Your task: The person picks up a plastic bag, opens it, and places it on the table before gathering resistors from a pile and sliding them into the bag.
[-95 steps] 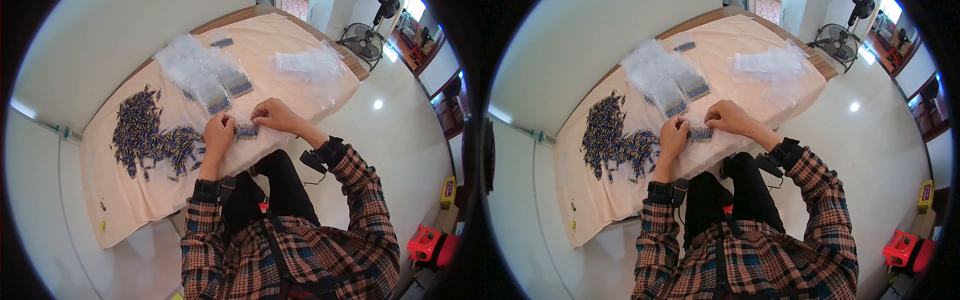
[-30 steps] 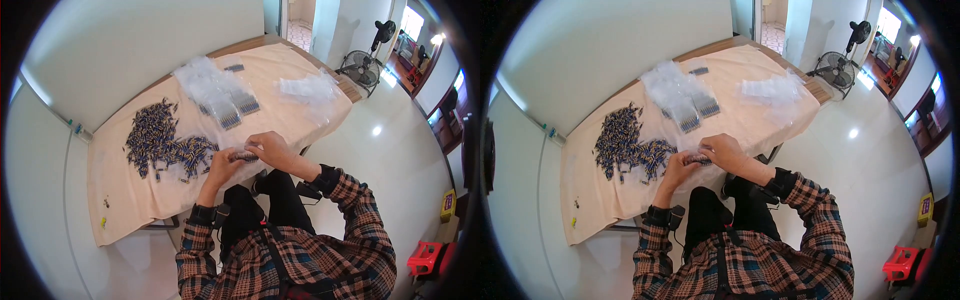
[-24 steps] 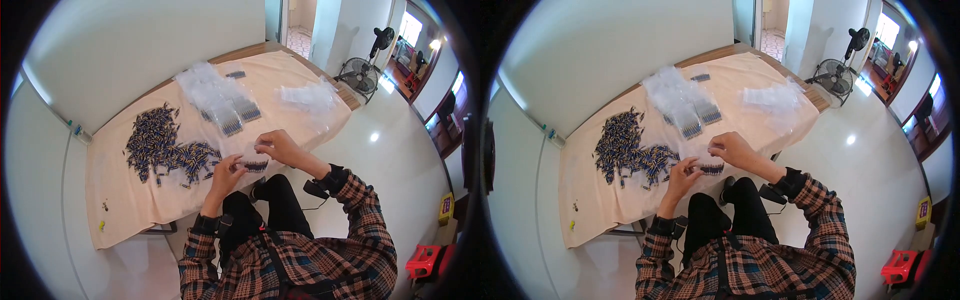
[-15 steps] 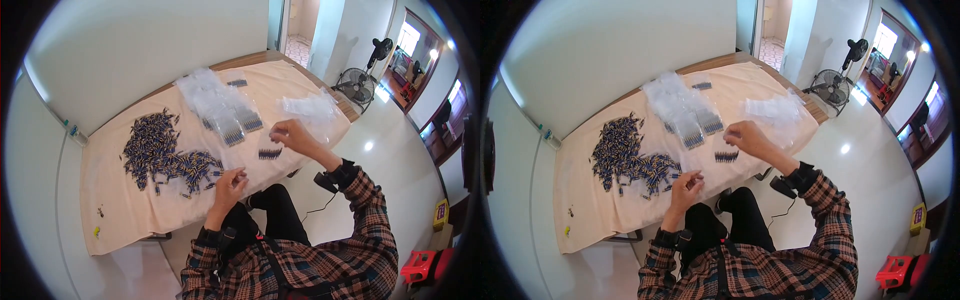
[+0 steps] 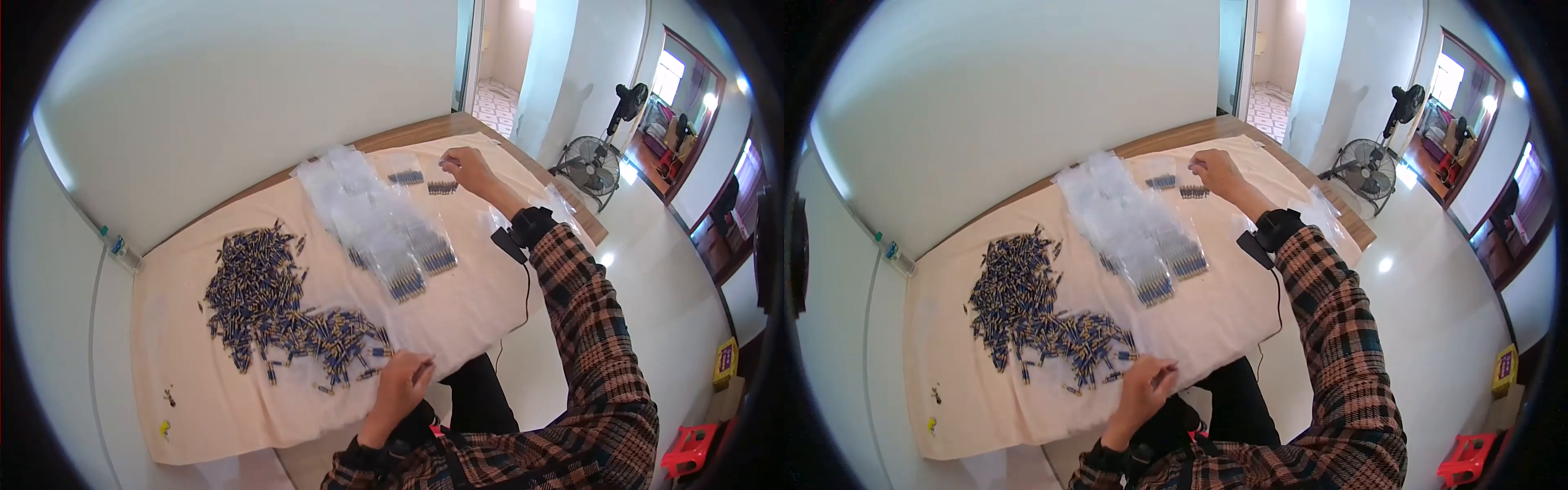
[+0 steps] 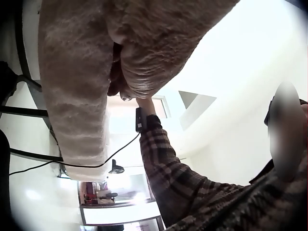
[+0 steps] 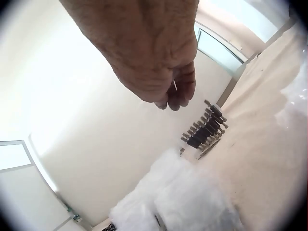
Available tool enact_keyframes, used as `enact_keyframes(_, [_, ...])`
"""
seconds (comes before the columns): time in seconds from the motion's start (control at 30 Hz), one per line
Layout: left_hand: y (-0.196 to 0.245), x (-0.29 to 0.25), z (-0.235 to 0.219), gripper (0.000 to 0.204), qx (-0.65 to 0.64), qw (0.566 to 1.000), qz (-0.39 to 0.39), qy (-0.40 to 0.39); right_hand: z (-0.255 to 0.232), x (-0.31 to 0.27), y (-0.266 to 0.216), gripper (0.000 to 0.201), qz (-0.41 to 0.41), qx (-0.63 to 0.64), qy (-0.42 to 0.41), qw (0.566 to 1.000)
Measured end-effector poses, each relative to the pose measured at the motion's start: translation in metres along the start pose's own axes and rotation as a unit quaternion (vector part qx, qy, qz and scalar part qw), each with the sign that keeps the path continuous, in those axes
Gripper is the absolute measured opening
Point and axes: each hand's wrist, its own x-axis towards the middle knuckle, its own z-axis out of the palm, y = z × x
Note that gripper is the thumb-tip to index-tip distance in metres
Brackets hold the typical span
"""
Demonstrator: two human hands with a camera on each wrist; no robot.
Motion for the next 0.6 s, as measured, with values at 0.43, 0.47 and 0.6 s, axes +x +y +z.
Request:
enact_keyframes(0.43, [-0.003,0.01,-0.004,0.021,-0.037,0.999,-0.028,-0.015,0.095,0.085,0.062,0.024,-0.086,-0.13,0.147,0.977])
enact_keyframes(0.47, [-0.002,0.009,-0.004,0.02,-0.04,0.999,-0.028,-0.015,0.092,0.08,0.059,0.025,-0.095,-0.176,0.217,0.956])
enact_keyframes(0.6, [0.0,0.008,-0.005,0.018,-0.03,0.999,-0.029,-0.025,0.041,0.033,0.043,0.023,-0.019,-0.138,0.059,0.989])
